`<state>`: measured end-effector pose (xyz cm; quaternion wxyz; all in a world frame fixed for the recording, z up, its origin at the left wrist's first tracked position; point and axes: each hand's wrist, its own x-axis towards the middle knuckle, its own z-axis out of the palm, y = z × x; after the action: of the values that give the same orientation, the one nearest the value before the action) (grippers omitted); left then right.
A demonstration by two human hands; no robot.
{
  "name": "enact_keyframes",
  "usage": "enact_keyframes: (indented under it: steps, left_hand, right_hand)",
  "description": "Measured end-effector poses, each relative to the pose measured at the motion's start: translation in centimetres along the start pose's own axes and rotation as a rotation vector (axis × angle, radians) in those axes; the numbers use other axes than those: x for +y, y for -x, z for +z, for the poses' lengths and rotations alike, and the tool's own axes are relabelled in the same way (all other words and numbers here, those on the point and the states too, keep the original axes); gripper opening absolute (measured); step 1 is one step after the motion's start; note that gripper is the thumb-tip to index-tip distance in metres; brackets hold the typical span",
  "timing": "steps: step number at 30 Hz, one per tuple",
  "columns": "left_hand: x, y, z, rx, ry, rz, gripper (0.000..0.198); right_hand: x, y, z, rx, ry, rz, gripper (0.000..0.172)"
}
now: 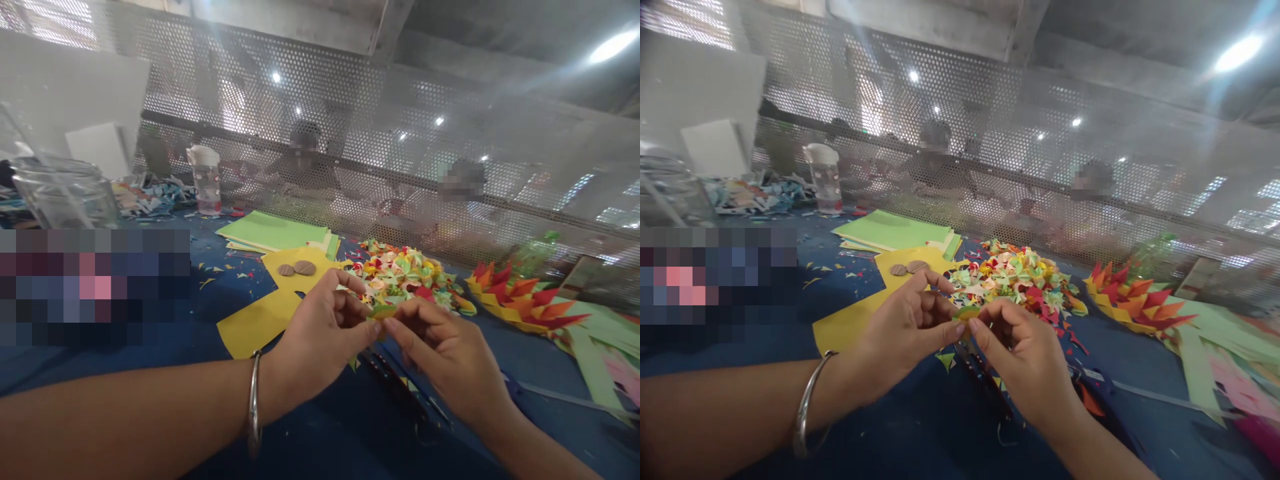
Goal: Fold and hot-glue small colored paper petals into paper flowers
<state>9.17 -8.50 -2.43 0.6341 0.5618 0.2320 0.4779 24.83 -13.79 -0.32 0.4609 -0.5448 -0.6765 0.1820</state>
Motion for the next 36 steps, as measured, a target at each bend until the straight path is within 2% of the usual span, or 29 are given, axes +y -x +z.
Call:
enact_keyframes:
  steps: [4,8,14,21,26,33,36]
  left_hand:
    - [0.0,0.1,0.1,0.013,0.038,-0.010,0.041]
    - [-0.1,0.3,0.5,0.052,0.127,-0.076,0.043]
    - [-0.2,0.2,0.7,0.102,0.196,-0.167,0.044]
    - [-0.9,0.0,0.3,0.098,0.147,-0.154,0.033]
    - [-0.2,-0.2,0.3,0.115,0.137,-0.159,0.027]
    - [0.5,-0.6,0.3,0.010,0.086,-0.136,0.018]
    - [0.5,-0.8,0.0,0.001,0.025,-0.141,0.018]
  right_hand:
    - [0.2,0.0,-0.1,-0.009,0.031,-0.036,0.018]
    - [0.7,-0.2,-0.2,-0.053,0.111,-0.092,0.018]
    - [0.9,-0.1,0.0,-0.021,0.172,-0.158,0.014]
    - [1.2,-0.1,-0.1,-0.010,0.259,-0.312,0.007]
    - [1.7,-0.3,-0.2,-0.075,0.262,-0.359,0.008]
    - [1.4,-0.4,-0.9,-0.102,0.271,-0.453,0.013]
    - [1.3,-0.3,-1.2,-0.126,0.290,-0.459,0.016]
